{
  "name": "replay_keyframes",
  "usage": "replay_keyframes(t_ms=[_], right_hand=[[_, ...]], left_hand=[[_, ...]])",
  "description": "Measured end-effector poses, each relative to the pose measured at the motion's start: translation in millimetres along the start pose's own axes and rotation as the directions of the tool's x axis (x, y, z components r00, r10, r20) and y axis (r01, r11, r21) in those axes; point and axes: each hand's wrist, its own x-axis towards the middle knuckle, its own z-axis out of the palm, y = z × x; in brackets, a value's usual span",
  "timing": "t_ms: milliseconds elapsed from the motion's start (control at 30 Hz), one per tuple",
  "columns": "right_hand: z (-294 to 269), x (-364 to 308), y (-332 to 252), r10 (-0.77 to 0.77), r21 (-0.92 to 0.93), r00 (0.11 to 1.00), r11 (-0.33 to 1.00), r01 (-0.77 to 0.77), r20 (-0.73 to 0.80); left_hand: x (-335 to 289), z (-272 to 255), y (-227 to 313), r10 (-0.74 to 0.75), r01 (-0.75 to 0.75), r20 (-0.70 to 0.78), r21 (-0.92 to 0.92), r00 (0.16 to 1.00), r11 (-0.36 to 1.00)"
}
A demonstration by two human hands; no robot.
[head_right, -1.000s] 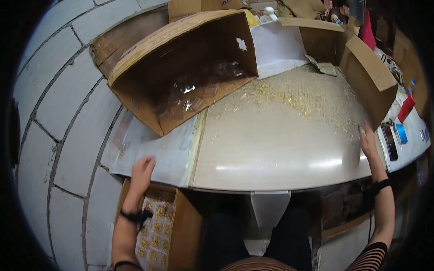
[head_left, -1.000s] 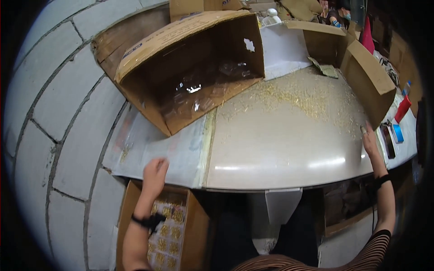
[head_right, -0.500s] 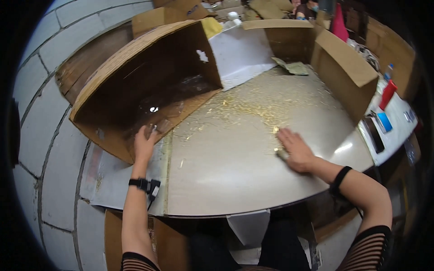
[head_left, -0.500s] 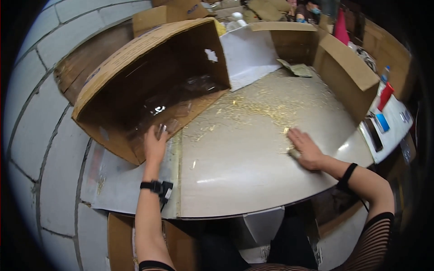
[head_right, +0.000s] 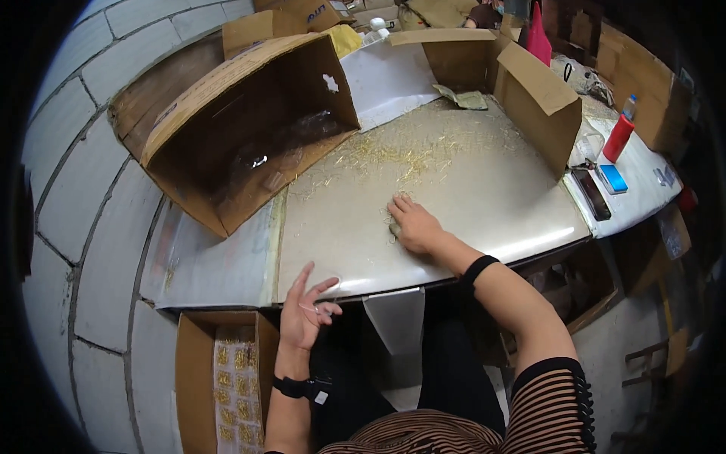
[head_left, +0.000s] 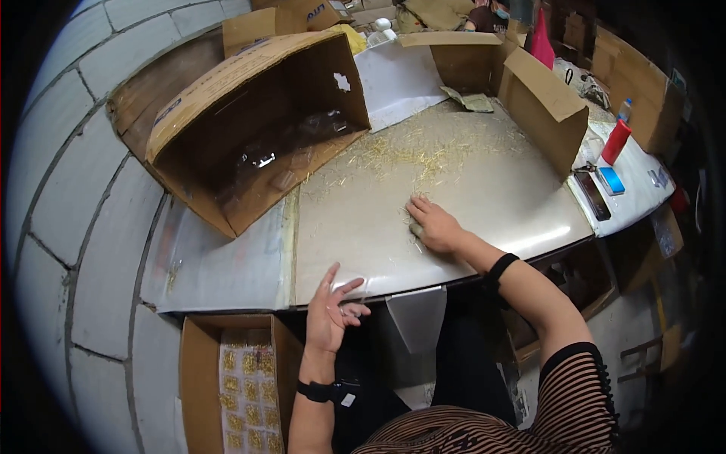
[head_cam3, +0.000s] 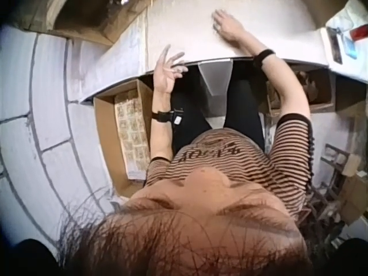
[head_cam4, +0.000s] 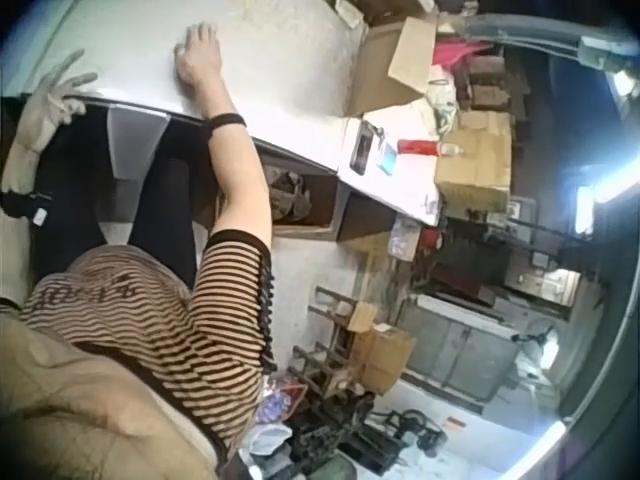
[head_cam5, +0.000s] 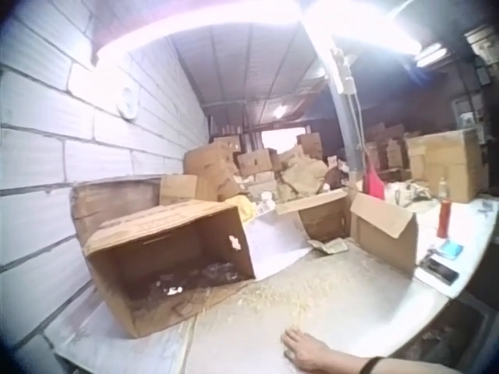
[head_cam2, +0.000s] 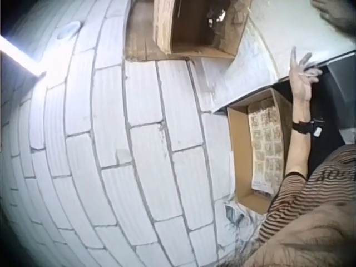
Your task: The person is manually sorting and packing small metal or plastic components into plastic containers and then placing those into larger boxes for shipment.
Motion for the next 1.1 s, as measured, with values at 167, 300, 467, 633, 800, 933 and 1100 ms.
replay_keyframes(t_ms=[167,300,467,633,800,933,1100], right_hand=[[-6.3,-44.6,0.5,0.213,0.447,0.971,0.883,-0.146,-0.105],[4.2,-44.5,-29.3,0.267,0.24,0.885,0.953,-0.185,-0.381],[56.5,-39.0,-61.8,-0.043,-0.039,0.949,0.999,0.032,-0.313],[34.2,-103.3,-103.0,0.044,0.229,0.959,0.973,0.023,-0.281],[2.5,-160.7,-94.8,0.102,0.488,0.868,0.856,0.172,-0.486],[17.0,-198.7,-86.4,0.167,0.543,0.903,0.835,0.083,-0.395],[38.5,-223.1,-88.0,0.184,0.59,0.944,0.807,0.014,-0.275]], left_hand=[[-72.9,-31.8,-32.3,-0.06,0.055,-0.106,-0.049,0.993,0.997],[-104.2,-69.1,-87.4,-0.334,0.359,-0.195,0.11,0.922,0.927],[-82.6,-42.9,-171.5,-0.555,0.56,-0.075,0.124,0.829,0.819],[-52.5,-18.8,-184.3,-0.595,0.6,0.103,-0.015,0.797,0.8],[-46.8,-21.5,-181.9,-0.62,0.627,0.199,0.037,0.759,0.778],[-55.6,-19.3,-190.4,-0.587,0.616,0.232,-0.071,0.775,0.785],[-57.5,-29.6,-194.5,-0.598,0.608,0.135,-0.057,0.79,0.792]])
